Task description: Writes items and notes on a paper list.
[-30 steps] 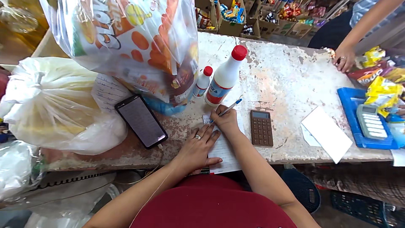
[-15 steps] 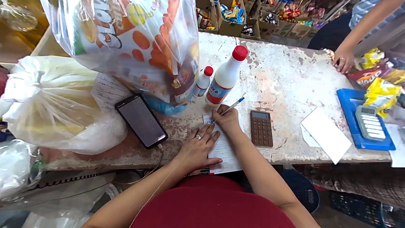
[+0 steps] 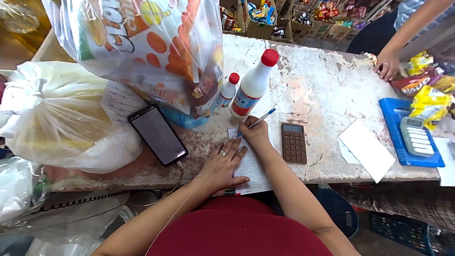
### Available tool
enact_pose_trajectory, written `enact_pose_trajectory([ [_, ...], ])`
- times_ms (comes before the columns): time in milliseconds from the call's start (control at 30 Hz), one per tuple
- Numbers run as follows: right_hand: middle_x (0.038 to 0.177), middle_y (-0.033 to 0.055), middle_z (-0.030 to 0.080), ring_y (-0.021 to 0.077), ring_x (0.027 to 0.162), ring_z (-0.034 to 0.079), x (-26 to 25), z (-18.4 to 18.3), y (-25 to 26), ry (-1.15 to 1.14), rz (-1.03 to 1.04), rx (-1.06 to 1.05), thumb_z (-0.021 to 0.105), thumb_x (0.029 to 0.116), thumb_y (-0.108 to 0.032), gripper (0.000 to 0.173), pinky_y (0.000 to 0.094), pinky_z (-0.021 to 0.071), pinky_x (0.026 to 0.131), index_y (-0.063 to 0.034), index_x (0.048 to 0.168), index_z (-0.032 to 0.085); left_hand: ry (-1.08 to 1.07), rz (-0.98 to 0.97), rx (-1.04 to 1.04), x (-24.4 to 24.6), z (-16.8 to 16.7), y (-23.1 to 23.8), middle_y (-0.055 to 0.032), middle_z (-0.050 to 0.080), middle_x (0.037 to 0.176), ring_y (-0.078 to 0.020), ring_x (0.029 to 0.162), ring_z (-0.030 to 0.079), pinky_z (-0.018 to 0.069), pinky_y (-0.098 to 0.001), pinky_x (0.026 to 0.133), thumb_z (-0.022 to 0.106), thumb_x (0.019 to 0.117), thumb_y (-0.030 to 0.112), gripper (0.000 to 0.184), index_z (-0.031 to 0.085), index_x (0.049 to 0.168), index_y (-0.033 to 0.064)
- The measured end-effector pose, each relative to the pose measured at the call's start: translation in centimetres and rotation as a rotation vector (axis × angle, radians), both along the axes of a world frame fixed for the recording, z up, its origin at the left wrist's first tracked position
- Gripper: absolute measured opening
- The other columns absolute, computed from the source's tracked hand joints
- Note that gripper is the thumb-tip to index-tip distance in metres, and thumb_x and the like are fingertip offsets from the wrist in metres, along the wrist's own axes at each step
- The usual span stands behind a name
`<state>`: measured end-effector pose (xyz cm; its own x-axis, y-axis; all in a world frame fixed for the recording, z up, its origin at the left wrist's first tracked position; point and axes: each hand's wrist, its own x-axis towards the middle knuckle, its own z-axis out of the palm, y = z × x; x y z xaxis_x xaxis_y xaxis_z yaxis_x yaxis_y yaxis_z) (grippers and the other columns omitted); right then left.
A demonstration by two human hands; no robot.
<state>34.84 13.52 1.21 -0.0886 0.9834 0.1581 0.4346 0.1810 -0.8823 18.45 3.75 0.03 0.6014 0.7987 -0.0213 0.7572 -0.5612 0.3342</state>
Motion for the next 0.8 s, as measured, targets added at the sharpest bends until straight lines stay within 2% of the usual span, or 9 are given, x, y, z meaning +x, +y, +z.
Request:
enact_pose_trajectory([
  [233,0.055,-0.0065,0.046,0.0002,0.049,0.042,-0.29,0.02,-0.22,-0.021,-0.04,0.024,0.069,0.0891,-0.009,0.031,0.0212,0.0362,0.049,-0.0099,0.064,0.05,-0.027,0.003,0.029,0.0,-0.3,-0.02,-0.0134,0.025,0.169,-0.0307,0.157,0.022,0.0234,-0.058,0.122,0.026,0.0925,0.083,0.094,0.041,0.157,0.0157],
  [367,0.056,-0.0075,0.047,-0.0018,0.05,0.042,-0.14,0.35,-0.11,0.012,-0.034,-0.007,0.069,0.0889,-0.006,0.031,0.0182,0.0373,0.049,-0.0095,0.065,0.051,-0.026,0.001,0.004,-0.07,-0.15,0.0,-0.0128,0.023,0.17,-0.0299,0.158,0.019,0.0212,-0.0574,0.123,0.027,0.0927,0.082,0.094,0.04,0.158,0.0159],
  [467,0.055,-0.0078,0.044,-0.0014,0.049,0.04,0.01,0.18,-0.06,-0.004,-0.01,-0.012,0.069,0.0884,-0.007,0.032,0.0193,0.0348,0.049,-0.0113,0.064,0.048,-0.024,0.003,0.016,0.0,-0.24,0.01,-0.0131,0.025,0.169,-0.0303,0.157,0.021,0.0225,-0.0573,0.123,0.026,0.0923,0.083,0.094,0.04,0.157,0.016],
  [800,0.054,-0.0079,0.043,-0.001,0.048,0.04,-0.06,-0.04,0.02,-0.001,-0.007,0.02,0.067,0.0889,-0.006,0.033,0.0193,0.0349,0.049,-0.0122,0.063,0.047,-0.02,0.002,0.006,-0.15,-0.2,0.01,-0.0128,0.023,0.17,-0.0293,0.158,0.019,0.0202,-0.0567,0.124,0.024,0.0929,0.082,0.094,0.039,0.158,0.0163],
])
